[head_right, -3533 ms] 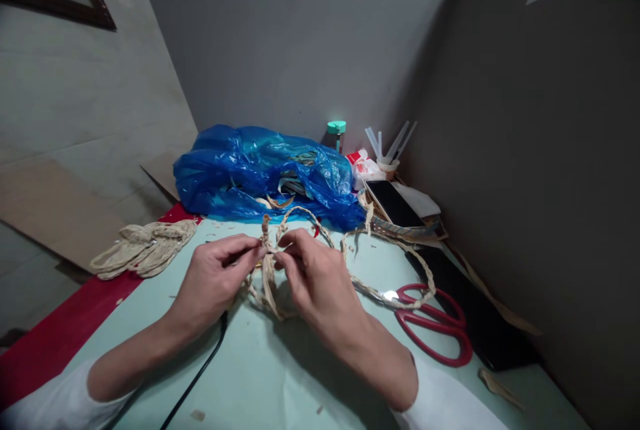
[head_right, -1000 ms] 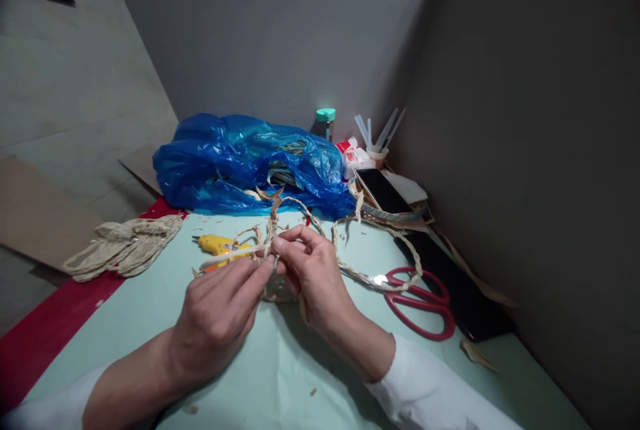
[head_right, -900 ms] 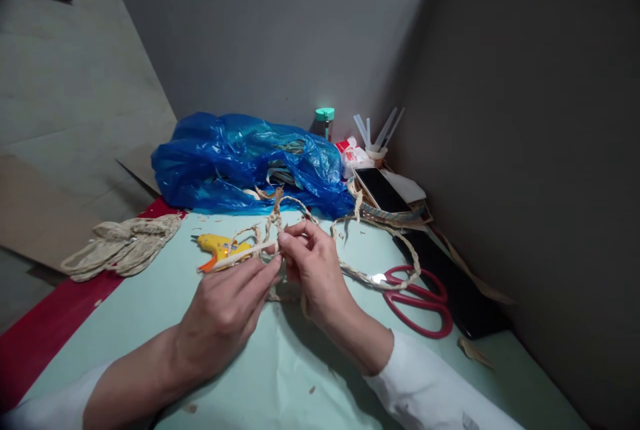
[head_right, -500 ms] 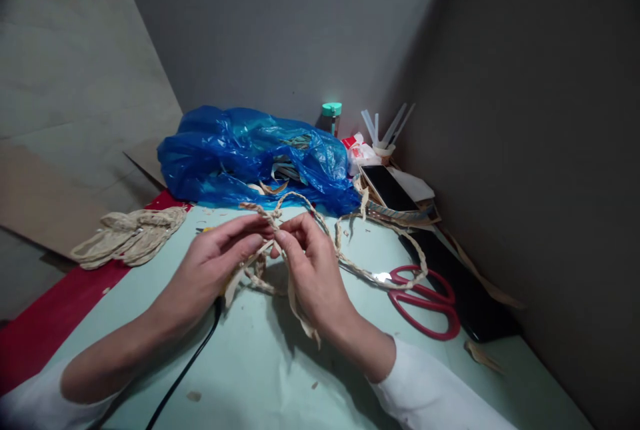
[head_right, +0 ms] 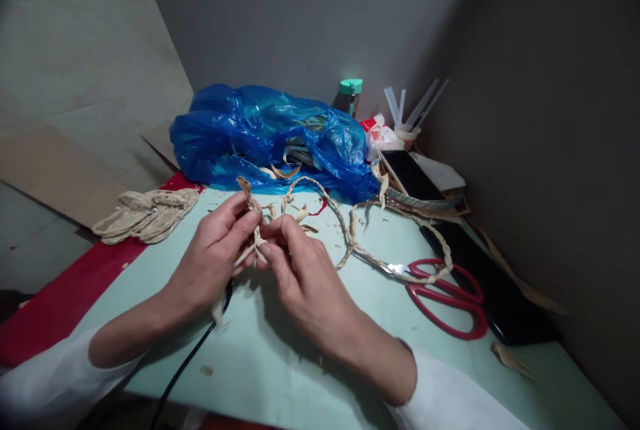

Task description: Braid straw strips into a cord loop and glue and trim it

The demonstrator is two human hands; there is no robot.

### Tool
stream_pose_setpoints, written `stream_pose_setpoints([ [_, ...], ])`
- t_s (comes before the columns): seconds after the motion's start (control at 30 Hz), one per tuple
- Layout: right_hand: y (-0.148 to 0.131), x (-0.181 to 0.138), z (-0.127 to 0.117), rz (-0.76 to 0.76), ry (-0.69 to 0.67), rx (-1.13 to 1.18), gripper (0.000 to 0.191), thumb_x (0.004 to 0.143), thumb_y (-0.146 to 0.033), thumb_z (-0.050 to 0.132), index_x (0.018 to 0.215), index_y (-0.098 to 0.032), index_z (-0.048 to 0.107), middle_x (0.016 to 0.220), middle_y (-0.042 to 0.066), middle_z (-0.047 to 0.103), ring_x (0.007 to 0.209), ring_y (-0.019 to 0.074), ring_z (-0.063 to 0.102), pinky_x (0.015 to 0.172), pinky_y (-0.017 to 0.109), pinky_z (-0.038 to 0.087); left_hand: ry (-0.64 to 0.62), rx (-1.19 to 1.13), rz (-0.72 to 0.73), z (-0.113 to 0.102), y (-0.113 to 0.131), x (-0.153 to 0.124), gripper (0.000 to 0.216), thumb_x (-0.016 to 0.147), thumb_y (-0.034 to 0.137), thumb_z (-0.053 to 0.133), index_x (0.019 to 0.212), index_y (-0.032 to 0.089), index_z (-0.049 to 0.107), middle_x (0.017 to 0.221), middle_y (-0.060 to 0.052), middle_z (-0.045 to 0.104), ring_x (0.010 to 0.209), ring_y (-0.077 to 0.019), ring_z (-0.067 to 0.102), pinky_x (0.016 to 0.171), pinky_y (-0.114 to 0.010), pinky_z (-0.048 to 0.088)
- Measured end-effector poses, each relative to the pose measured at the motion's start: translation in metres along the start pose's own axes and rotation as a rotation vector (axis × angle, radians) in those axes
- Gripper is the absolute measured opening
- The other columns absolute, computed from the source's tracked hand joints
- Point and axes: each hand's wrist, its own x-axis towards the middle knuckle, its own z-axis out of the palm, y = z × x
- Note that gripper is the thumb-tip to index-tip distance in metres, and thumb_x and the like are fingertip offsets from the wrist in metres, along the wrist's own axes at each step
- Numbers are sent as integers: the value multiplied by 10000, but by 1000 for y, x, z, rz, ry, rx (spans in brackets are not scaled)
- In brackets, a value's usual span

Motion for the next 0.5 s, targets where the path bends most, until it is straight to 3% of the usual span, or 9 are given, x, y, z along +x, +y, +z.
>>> stream_pose_setpoints([
  [0.17,-7,-2,1,60,30,-11,134,1021,-298,419,950,-221,502,821,-12,552,760,129,515,710,277,400,34,161,92,1,0,-2,251,957,265,452,717,219,392,648,48,436,610,-128,380,594,-277,314],
  [0.27,-10,-3,2,75,45,21,164,1016,-333,437,916,-220,498,790,-22,528,720,121,492,667,268,387,27,68,79,1,-2,-3,222,948,289,489,746,215,435,669,44,448,606,-116,385,574,-258,327],
  [0.43,-7,0,0,-26,37,-91,145,991,-258,470,863,-208,516,759,-27,510,678,112,459,644,270,363,-143,-464,-227,1,0,-3,162,906,358,573,863,240,469,555,96,308,378,-44,201,366,-185,183],
  [0.5,-5,0,0,-32,30,-115,130,978,-240,484,858,-207,522,743,-29,506,668,113,449,639,274,353,-182,-565,-322,-1,2,-1,176,877,348,616,876,232,485,540,105,298,354,-19,156,344,-156,136],
])
